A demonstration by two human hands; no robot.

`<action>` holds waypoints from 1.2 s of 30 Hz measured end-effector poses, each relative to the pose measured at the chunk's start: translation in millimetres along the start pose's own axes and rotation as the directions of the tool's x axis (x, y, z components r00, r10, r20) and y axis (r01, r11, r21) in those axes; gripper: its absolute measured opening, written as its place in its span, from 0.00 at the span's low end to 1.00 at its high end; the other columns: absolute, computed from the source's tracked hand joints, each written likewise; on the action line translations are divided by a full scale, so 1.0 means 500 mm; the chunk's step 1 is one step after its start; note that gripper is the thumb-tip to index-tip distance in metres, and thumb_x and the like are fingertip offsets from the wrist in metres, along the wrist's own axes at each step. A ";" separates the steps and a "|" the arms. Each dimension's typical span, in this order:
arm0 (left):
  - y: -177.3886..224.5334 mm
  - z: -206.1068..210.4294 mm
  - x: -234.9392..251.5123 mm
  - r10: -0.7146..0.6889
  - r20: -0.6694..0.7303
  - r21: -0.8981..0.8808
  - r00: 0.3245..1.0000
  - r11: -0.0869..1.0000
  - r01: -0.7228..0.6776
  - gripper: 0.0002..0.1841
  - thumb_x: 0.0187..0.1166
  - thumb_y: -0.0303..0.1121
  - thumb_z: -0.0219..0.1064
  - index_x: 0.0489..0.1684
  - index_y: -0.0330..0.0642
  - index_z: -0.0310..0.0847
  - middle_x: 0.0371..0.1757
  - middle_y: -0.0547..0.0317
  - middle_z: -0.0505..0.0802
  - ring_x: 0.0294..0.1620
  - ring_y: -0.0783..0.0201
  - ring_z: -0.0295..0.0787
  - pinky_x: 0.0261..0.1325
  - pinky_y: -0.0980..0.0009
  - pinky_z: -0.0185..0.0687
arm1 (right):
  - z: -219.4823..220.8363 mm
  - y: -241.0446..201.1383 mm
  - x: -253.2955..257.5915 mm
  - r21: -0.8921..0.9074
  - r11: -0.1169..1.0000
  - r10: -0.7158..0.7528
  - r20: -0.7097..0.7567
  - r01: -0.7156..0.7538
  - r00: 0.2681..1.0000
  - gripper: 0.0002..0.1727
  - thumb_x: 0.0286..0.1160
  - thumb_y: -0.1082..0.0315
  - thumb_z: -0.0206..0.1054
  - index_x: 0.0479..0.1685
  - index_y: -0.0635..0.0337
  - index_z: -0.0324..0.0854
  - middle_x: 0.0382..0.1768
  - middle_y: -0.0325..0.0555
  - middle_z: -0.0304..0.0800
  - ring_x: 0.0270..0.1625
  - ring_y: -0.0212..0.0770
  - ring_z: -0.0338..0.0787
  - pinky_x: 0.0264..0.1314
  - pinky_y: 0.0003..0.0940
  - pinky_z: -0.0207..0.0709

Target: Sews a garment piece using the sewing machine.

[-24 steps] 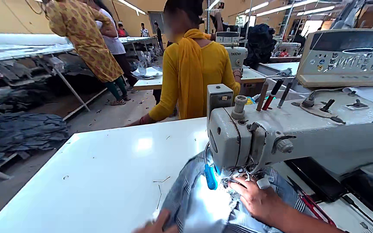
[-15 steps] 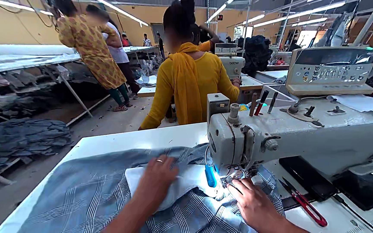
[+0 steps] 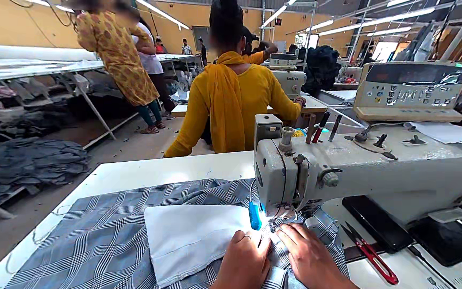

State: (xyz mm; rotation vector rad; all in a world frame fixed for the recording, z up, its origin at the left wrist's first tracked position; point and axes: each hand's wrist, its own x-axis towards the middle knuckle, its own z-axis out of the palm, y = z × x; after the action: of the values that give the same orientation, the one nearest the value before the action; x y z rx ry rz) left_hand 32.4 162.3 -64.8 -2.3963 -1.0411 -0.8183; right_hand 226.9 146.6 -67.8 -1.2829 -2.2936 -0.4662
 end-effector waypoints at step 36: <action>0.017 -0.017 -0.010 -0.138 0.163 -0.285 0.977 0.941 0.181 0.20 0.62 0.22 0.68 0.52 0.47 0.96 0.58 0.63 0.97 0.52 0.55 0.97 0.63 0.33 0.73 | -0.162 0.001 -0.036 0.526 -0.030 0.477 0.755 -0.850 0.451 0.14 0.90 0.77 0.43 0.59 0.68 0.74 0.44 0.40 0.85 0.46 0.21 0.83 0.56 0.20 0.76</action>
State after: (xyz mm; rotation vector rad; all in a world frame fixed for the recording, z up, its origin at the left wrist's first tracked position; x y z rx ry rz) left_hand 33.2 149.4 -62.8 -2.6820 -1.2601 -0.9320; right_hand 254.6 93.4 -10.2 -1.6546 -1.2066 1.3570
